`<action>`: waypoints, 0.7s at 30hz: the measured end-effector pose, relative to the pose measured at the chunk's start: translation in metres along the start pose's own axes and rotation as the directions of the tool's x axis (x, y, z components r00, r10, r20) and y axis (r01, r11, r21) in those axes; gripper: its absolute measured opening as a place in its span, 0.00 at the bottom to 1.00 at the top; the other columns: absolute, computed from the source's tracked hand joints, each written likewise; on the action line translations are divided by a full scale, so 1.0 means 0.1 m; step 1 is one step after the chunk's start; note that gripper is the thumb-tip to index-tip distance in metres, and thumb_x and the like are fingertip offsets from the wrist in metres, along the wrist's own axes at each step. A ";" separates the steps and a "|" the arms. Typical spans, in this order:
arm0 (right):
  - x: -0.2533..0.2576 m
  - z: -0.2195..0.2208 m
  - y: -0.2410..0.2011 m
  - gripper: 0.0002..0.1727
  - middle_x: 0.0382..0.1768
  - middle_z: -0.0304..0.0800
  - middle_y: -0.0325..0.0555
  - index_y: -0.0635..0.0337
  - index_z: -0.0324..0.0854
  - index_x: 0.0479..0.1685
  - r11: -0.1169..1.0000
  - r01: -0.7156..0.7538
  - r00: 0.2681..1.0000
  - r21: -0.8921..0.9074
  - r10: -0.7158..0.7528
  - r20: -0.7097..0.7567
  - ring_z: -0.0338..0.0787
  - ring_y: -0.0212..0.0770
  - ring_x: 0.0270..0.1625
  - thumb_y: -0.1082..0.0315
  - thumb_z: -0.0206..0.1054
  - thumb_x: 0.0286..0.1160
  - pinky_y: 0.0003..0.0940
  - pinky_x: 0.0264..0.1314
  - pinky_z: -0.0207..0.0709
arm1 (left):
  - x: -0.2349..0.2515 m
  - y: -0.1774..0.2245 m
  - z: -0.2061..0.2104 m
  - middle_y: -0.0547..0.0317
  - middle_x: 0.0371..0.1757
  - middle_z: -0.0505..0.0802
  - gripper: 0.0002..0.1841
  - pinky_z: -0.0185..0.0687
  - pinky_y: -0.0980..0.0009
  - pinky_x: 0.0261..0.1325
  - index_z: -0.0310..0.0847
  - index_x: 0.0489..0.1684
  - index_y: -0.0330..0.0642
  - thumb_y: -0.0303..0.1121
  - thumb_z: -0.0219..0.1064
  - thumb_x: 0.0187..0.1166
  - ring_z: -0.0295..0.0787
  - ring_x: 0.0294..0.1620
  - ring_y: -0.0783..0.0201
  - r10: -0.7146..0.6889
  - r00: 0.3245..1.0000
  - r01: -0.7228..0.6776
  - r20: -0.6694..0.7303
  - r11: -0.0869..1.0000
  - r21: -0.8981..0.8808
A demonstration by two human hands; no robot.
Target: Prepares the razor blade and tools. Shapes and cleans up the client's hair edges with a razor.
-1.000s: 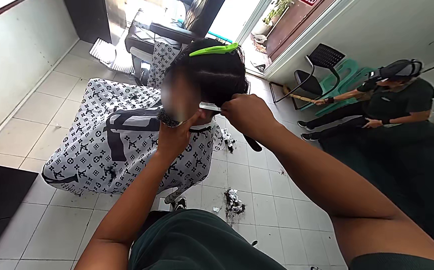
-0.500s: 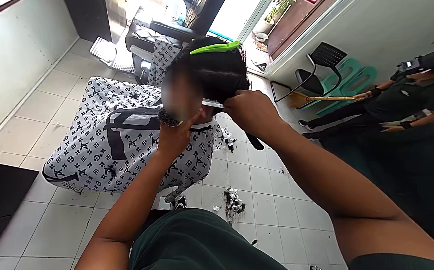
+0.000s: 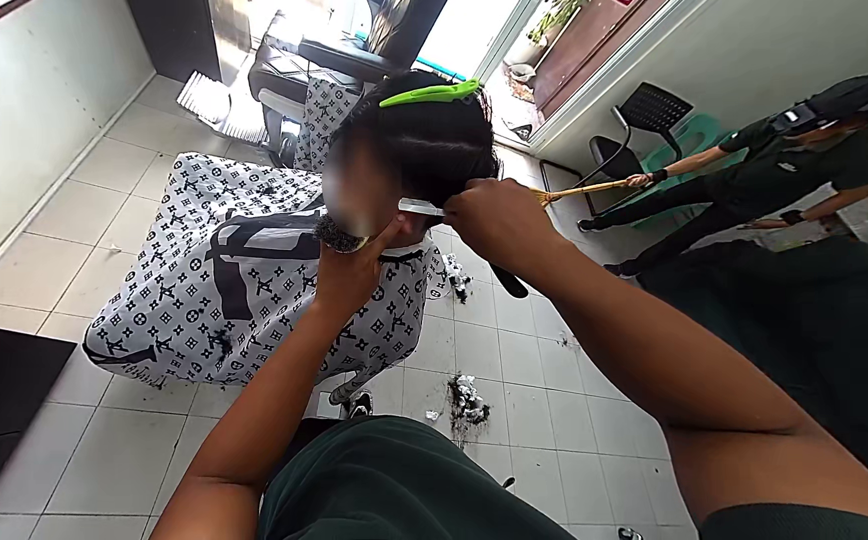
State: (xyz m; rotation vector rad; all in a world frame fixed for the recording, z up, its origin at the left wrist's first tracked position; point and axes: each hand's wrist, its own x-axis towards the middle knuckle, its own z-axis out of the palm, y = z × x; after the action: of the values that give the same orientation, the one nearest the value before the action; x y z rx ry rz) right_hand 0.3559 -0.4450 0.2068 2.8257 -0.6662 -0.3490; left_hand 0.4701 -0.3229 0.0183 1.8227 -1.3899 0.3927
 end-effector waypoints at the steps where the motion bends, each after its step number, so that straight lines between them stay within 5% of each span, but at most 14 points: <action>1: -0.01 0.00 0.01 0.11 0.42 0.89 0.62 0.63 0.91 0.43 1.000 0.006 1.000 0.005 -0.006 -0.017 0.90 0.66 0.48 0.66 0.64 0.84 0.63 0.45 0.80 | 0.00 0.00 0.00 0.40 0.92 0.64 0.37 0.50 0.33 0.85 0.77 0.82 0.65 0.20 0.62 0.69 0.48 0.94 0.36 0.001 1.000 -0.001 0.006 1.000 -0.005; 21: -0.06 0.08 0.07 0.12 0.41 0.89 0.61 0.61 0.92 0.45 0.999 -0.008 0.998 0.048 0.011 -0.059 0.91 0.65 0.47 0.65 0.64 0.85 0.61 0.46 0.80 | 0.00 0.00 0.01 0.40 0.91 0.66 0.36 0.52 0.32 0.84 0.80 0.79 0.65 0.19 0.62 0.68 0.50 0.94 0.37 0.001 1.000 -0.001 -0.019 1.000 -0.018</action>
State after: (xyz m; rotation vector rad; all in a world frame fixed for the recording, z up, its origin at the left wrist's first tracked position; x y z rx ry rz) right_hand 0.3455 -0.4501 0.2018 2.8645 -0.6843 -0.2497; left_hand 0.4701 -0.3234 0.0180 1.7994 -1.3771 0.3951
